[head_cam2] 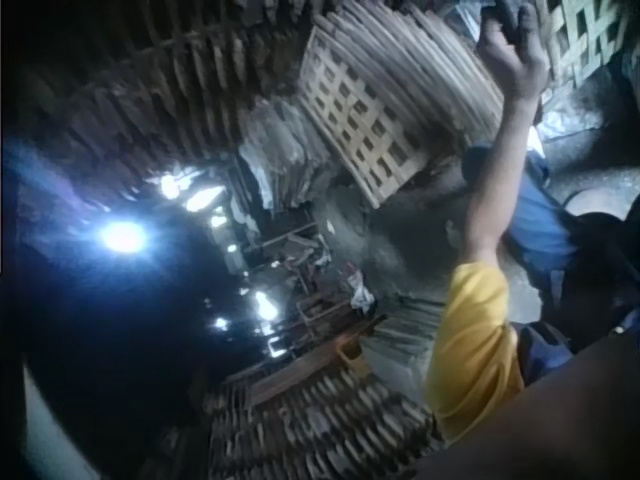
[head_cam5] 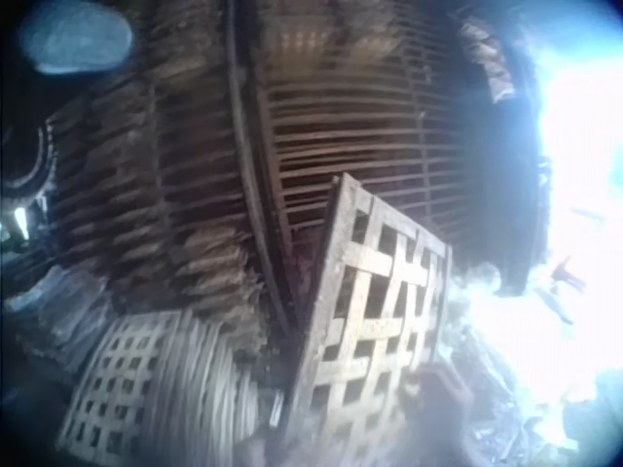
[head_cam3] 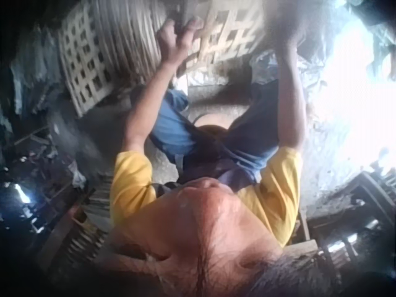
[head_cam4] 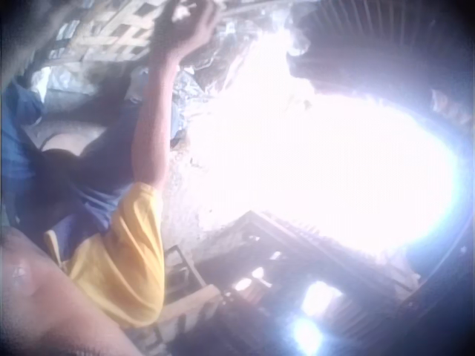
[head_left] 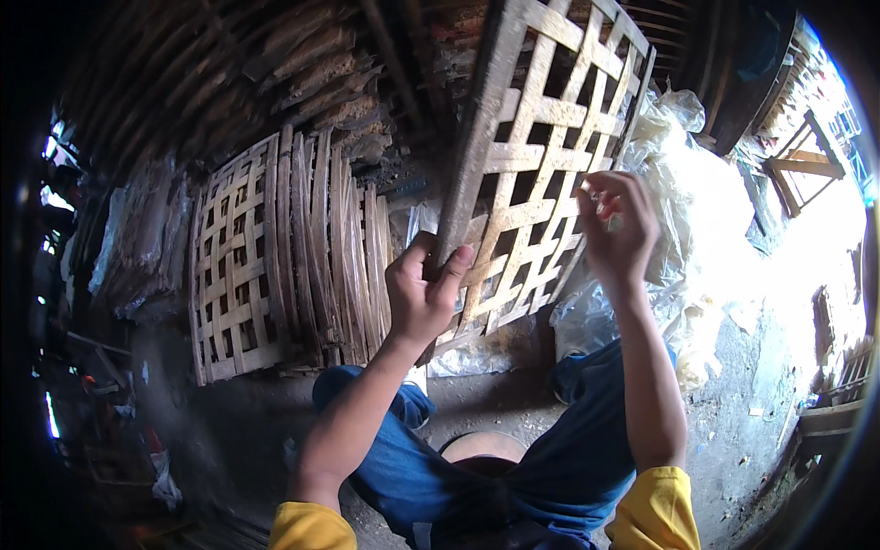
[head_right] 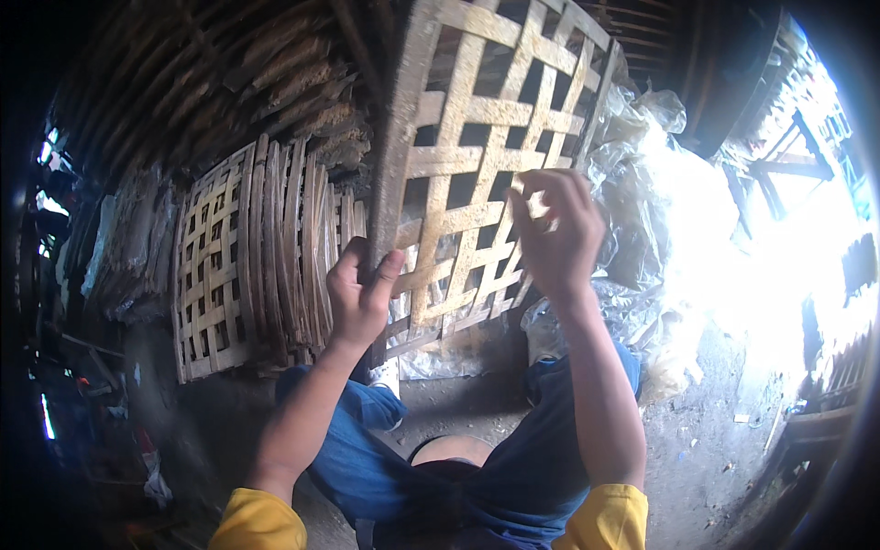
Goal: The person sits on the floor and assembles a wooden lattice panel by hand, inserting thin wooden strips into the grid and adjusting them to fit. The person repeatedly lifts and repositions the lattice to align the pieces.
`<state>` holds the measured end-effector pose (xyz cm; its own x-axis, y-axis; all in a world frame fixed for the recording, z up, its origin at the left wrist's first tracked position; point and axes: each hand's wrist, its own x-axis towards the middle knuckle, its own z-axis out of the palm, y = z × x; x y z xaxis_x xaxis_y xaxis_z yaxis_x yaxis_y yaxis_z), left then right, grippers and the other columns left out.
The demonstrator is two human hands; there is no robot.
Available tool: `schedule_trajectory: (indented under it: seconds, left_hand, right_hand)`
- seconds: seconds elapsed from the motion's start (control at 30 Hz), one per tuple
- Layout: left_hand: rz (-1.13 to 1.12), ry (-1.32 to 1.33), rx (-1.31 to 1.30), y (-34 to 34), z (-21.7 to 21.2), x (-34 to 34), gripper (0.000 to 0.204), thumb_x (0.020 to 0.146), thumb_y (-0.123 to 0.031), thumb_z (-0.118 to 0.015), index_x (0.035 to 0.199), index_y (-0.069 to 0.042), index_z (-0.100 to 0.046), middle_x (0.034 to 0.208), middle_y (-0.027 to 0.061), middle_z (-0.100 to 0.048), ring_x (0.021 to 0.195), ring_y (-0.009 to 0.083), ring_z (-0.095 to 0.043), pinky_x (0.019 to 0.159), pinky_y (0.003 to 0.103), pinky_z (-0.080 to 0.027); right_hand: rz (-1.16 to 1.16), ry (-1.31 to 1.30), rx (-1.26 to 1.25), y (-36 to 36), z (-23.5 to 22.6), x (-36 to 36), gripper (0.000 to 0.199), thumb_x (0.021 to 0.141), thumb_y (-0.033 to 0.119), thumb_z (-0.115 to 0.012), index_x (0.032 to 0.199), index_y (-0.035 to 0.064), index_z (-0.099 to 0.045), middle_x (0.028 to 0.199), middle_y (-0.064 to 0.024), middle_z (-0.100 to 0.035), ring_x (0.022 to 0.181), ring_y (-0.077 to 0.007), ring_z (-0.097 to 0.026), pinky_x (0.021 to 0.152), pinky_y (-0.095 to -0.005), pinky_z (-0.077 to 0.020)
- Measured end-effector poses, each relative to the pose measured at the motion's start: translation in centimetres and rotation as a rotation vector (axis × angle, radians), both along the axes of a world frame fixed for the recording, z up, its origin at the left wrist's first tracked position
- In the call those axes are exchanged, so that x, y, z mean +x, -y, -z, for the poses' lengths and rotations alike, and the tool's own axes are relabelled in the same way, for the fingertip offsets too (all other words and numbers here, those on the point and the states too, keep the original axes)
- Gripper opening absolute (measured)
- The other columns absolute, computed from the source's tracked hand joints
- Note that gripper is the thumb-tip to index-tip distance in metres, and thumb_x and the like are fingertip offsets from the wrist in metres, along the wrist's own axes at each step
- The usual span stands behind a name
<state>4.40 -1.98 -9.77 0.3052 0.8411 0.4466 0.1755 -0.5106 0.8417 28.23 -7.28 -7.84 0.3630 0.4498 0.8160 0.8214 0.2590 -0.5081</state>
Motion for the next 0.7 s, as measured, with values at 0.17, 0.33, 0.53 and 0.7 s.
schedule_trajectory:
  seconds: [0.17,0.33,0.53,0.7]
  left_hand:
    - [0.030,-0.132,0.114,0.1,1.0,0.4,0.036,0.092,-0.035,-0.075,0.079,-0.005,-0.059,0.063,0.0019,-0.050,0.055,0.0110,-0.047,0.052,0.030,-0.037]
    - [0.102,-0.187,0.067,0.7,1.0,1.0,0.038,0.090,-0.037,-0.077,0.078,-0.004,-0.061,0.062,0.0013,-0.053,0.058,0.0092,-0.048,0.054,0.029,-0.039]
    - [0.268,-0.242,0.069,0.0,0.7,1.0,0.034,0.089,-0.036,-0.078,0.083,-0.004,-0.067,0.060,0.0026,-0.055,0.055,0.0116,-0.051,0.053,0.030,-0.040]
    - [0.290,-0.265,0.094,1.1,0.6,1.6,0.034,0.090,-0.037,-0.077,0.085,-0.005,-0.068,0.061,0.0023,-0.056,0.055,0.0109,-0.051,0.052,0.029,-0.039]
  right_hand:
    - [-0.209,-0.109,0.029,-0.4,-0.5,-2.4,0.051,0.072,0.017,-0.090,0.114,0.0062,-0.064,0.099,-0.0056,-0.068,0.078,-0.0158,-0.062,0.064,-0.0273,-0.0505]
    - [-0.027,0.006,0.020,-0.5,-0.6,-1.0,0.089,0.063,0.033,-0.095,0.134,0.0064,-0.049,0.123,-0.0105,-0.058,0.102,-0.0230,-0.059,0.080,-0.0349,-0.0528]
    - [0.290,0.064,0.136,-1.3,0.8,5.0,0.109,0.063,0.040,-0.096,0.147,0.0061,-0.036,0.137,-0.0140,-0.046,0.118,-0.0285,-0.051,0.094,-0.0442,-0.0476]
    - [0.655,-0.161,0.232,1.3,0.6,11.0,0.078,0.093,0.044,-0.072,0.147,-0.0004,-0.037,0.132,-0.0202,-0.051,0.122,-0.0316,-0.053,0.105,-0.0442,-0.0407]
